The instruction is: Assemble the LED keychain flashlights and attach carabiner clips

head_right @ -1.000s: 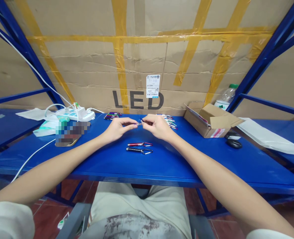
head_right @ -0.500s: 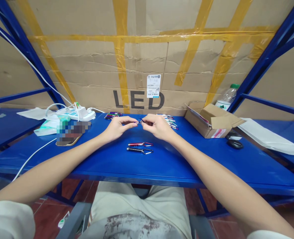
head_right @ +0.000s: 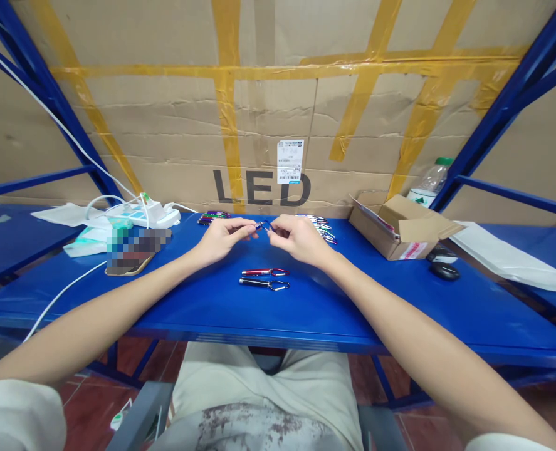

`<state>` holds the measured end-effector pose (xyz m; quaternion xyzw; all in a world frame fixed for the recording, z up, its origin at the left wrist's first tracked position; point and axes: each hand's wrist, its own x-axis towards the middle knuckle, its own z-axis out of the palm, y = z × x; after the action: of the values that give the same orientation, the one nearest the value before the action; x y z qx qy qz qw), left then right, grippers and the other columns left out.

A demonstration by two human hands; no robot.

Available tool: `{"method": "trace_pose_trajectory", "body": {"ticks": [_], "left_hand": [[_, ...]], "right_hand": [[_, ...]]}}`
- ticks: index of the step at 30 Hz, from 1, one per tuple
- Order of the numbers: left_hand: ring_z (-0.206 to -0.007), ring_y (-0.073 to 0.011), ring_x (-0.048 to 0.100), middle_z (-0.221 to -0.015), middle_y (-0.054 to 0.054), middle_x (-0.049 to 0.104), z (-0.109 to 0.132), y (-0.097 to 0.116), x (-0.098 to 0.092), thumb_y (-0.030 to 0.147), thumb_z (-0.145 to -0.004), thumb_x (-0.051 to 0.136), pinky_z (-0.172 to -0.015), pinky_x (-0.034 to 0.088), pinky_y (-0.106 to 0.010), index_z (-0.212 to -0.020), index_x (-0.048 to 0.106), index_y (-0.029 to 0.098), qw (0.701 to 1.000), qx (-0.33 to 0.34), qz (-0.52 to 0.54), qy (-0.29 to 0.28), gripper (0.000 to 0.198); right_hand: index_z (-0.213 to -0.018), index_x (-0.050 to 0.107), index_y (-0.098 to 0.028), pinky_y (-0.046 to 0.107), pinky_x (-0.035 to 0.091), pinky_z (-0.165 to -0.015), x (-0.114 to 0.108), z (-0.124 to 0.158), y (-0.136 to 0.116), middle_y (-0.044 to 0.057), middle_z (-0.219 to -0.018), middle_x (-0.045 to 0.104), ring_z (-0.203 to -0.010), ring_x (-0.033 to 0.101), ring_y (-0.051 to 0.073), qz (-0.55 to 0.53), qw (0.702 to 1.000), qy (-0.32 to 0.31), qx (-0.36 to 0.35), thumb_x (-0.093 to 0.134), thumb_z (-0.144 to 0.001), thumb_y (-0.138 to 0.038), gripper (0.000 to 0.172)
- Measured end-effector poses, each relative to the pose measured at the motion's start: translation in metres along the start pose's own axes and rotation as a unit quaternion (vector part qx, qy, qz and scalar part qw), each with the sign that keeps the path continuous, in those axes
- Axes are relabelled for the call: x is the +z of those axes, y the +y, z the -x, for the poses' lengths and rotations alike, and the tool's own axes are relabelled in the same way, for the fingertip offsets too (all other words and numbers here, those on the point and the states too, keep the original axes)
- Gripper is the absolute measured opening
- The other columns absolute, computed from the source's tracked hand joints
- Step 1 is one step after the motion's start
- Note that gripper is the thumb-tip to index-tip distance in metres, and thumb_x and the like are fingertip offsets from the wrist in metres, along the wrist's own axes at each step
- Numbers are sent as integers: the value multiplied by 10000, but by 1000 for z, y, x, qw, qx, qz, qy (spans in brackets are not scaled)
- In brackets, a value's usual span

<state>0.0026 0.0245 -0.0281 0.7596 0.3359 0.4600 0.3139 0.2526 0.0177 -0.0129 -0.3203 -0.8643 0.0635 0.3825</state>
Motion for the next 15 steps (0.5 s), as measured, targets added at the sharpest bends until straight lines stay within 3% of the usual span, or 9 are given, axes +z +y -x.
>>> {"method": "trace_pose_trajectory", "body": {"ticks": [6,15], "left_hand": [[-933,-244,767,-1026,-93,855,0,2,0,549,-911,809,-881,580,-353,-1068,864,175,1000,12,-10,9,409],[-971,-237,731,-1118,-93,836,0,1,-8,511,-965,777,-856,530,-345,-1077,869,217,990,60,-126,15,328]], "right_hand": [[-809,654,-211,321,370,-665,-2,0,1,15,-731,652,-655,528,169,18,1000,-22,-5,608,-1002,-361,248],[-897,705,-205,313,428,-705,-13,-4,12,26,-794,712,-732,594,193,-37,994,-101,25,596,-1047,-458,314]]}}
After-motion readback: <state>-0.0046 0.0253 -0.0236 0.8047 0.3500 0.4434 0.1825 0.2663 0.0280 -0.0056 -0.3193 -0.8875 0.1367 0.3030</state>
